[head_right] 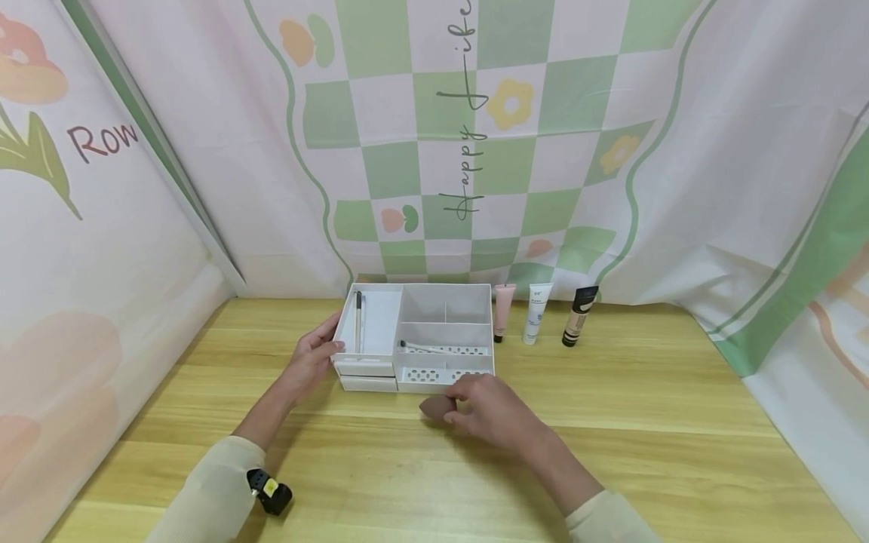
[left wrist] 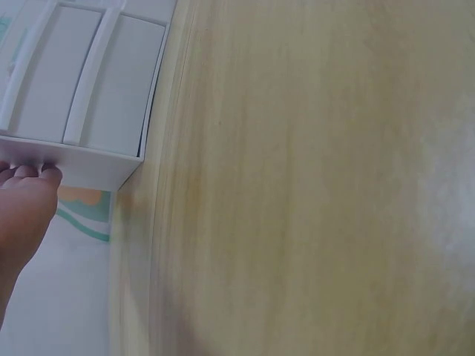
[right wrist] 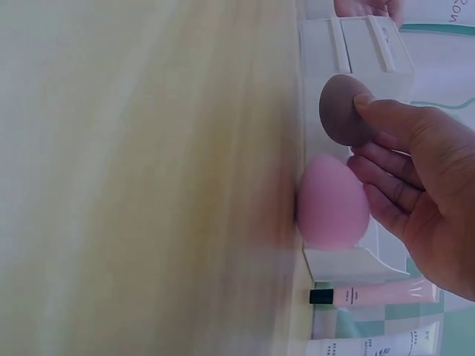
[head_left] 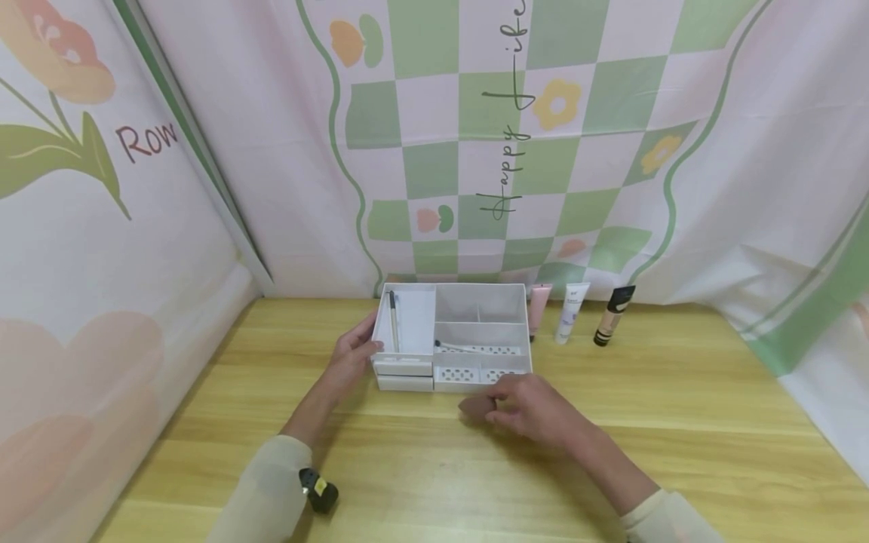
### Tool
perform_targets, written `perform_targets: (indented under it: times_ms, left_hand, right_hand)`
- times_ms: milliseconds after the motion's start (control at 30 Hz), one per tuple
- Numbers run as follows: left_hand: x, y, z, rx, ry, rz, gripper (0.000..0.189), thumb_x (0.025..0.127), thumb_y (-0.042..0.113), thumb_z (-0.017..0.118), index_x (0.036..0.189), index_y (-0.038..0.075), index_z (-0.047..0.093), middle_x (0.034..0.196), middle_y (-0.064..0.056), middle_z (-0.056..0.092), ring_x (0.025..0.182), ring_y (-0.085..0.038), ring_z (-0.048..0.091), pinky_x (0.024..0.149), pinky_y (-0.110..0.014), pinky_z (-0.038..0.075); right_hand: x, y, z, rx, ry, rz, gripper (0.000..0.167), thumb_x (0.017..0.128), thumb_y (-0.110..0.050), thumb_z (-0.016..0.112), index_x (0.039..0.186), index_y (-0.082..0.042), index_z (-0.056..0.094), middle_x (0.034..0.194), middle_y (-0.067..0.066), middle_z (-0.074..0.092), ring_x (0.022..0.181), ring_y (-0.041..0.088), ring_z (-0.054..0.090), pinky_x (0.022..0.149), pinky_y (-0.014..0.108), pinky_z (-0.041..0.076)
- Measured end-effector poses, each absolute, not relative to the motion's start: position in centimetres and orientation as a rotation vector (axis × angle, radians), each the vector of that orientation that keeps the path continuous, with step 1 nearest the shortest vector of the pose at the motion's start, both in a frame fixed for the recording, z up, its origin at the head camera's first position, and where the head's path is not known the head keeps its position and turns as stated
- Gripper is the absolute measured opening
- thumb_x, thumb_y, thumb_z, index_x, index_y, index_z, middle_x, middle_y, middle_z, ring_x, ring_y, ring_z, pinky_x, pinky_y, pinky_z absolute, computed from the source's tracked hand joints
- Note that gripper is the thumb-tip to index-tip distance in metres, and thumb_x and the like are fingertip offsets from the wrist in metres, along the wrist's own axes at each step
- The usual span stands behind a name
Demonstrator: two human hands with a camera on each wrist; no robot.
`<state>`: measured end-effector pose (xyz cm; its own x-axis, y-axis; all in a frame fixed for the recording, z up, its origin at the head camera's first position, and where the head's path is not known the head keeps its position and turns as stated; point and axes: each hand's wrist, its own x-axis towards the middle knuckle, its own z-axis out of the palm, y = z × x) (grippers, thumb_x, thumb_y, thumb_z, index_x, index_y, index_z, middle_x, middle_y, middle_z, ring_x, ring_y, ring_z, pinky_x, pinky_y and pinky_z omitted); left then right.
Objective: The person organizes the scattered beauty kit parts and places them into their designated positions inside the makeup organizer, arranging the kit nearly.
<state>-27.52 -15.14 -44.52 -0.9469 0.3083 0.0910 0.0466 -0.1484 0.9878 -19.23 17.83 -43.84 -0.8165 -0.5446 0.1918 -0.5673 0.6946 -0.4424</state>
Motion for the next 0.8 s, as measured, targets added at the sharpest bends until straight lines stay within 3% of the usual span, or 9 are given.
perform_targets:
  times_ms: [167, 433, 800]
  left_hand:
    - [-27.6, -15.2, -44.6, 0.413, 1.922, 2.220, 0.068, 0.098, -0.004, 0.045, 0.160, -0.002, 0.018, 0.172, -0.016, 0.012, 0.161, -0.031, 0.012, 0.127, -0.038, 0.022]
    - [-27.6, -15.2, -44.6, 0.399, 1.918, 2.216, 0.068, 0.098, -0.002, 0.047, 0.161, 0.000, 0.019, 0.172, -0.013, 0.013, 0.161, -0.029, 0.013, 0.128, -0.036, 0.023]
    - [-27.4, -15.2, -44.4, 0.403, 1.931, 2.205, 0.068, 0.099, -0.002, 0.046, 0.160, -0.001, 0.018, 0.172, -0.014, 0.012, 0.161, -0.030, 0.012, 0.129, -0.038, 0.021]
  right_hand:
    - [-19.7, 17.9, -43.2, 0.885, -2.856, 0.799, 0.018, 0.084, -0.019, 0.081, 0.102, -0.014, 0.078, 0.096, -0.004, 0.076, 0.088, 0.010, 0.069, 0.075, 0.022, 0.062]
    - [-20.9, 17.9, -42.4, 0.908, -2.773, 0.874, 0.018, 0.086, -0.016, 0.079, 0.103, -0.011, 0.077, 0.100, 0.002, 0.079, 0.095, 0.019, 0.074, 0.084, 0.037, 0.065]
    - [-22.7, 16.7, -41.8, 0.822, -2.799, 0.887, 0.023, 0.086, -0.016, 0.079, 0.107, -0.005, 0.077, 0.097, 0.005, 0.078, 0.088, 0.016, 0.073, 0.079, 0.037, 0.065]
